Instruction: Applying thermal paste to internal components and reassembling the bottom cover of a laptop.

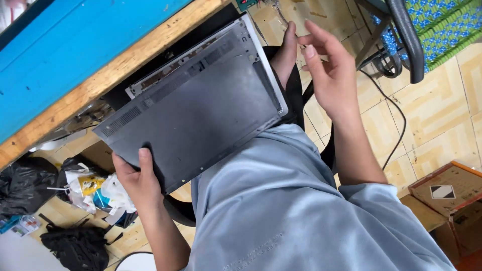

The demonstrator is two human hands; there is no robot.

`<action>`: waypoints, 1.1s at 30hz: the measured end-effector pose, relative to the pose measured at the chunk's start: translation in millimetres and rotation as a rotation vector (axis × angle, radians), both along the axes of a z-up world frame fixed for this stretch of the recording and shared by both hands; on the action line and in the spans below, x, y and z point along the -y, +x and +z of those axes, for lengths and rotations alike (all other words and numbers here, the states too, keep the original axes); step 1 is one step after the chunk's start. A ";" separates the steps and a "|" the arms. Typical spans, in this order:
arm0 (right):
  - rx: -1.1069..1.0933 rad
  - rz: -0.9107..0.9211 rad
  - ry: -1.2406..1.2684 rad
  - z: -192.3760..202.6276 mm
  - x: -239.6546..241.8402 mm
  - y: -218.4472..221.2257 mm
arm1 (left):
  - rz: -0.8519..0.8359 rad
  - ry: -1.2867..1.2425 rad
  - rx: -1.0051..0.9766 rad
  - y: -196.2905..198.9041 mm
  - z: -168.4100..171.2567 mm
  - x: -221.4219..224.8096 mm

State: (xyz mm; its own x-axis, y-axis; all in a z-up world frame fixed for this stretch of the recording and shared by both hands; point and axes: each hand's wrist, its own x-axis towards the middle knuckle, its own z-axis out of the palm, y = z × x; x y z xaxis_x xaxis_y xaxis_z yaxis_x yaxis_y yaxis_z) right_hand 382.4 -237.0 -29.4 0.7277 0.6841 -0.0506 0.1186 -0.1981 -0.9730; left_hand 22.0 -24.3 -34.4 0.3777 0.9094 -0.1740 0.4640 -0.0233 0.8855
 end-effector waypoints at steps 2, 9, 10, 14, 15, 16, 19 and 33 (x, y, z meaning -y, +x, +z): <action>0.125 -0.028 -0.065 -6.6 0.2 3.7 | 0.109 -0.054 0.019 -14.7 -11.3 1.5; 0.094 0.065 -0.185 -25.6 -6.8 -14.7 | 0.104 -0.135 0.046 7.5 -23.7 0.8; 0.073 0.060 -0.175 -27.8 -7.9 -18.1 | 0.095 -0.162 0.060 11.4 -24.0 0.1; 0.086 0.052 -0.182 -42.5 -4.2 -23.9 | 0.038 -0.183 0.079 21.6 -27.2 -2.9; 0.085 0.049 -0.183 -42.7 -4.4 -22.9 | 0.036 -0.184 0.078 23.3 -27.7 -3.2; 0.044 0.061 -0.207 -42.7 -3.9 -22.7 | 0.025 -0.181 0.076 24.5 -27.9 -3.2; -0.006 0.065 -0.234 -41.0 -4.5 -22.2 | 0.007 -0.167 0.077 26.8 -29.8 -3.5; 0.039 0.101 -0.162 -60.3 -8.0 -31.9 | 0.018 -0.187 0.062 34.6 -33.2 0.4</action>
